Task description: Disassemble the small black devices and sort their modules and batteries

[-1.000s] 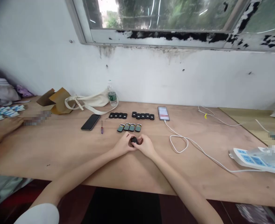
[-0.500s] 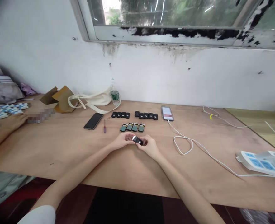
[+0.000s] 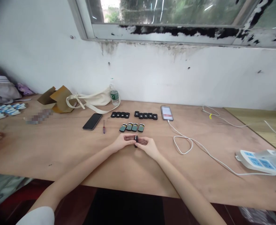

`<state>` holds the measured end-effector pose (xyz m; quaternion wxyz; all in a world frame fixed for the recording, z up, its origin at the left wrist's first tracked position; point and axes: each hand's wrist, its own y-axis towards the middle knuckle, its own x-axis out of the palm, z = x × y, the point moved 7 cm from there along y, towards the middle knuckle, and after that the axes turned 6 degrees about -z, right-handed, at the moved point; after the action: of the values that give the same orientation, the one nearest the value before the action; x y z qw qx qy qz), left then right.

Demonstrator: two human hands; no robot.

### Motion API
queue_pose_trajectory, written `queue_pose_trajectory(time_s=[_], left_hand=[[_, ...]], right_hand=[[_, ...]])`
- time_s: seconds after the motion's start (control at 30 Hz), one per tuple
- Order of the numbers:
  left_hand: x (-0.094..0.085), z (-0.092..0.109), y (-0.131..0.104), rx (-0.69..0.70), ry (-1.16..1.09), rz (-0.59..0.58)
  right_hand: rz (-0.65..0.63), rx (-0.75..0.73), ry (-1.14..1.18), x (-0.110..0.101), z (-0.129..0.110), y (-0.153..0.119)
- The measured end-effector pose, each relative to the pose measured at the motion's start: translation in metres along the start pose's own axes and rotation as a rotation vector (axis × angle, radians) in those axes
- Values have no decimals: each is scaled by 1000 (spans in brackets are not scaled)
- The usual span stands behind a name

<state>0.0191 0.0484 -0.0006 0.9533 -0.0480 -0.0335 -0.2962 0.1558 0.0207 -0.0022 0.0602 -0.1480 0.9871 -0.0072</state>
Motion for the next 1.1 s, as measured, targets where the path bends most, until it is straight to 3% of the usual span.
queue_pose_trajectory(time_s=[0.53, 0.8, 0.97, 1.1], left_hand=[[2, -6, 4, -42, -105, 76], [6, 0, 4, 67, 75, -10], [12, 1, 3, 50, 120, -119], [15, 6, -2, 44, 191, -105]], right_hand=[[-10, 26, -21, -1, -6, 0], [44, 52, 107, -9, 5, 5], [67, 43, 104, -10, 5, 4], [13, 28, 133, -5, -1, 1]])
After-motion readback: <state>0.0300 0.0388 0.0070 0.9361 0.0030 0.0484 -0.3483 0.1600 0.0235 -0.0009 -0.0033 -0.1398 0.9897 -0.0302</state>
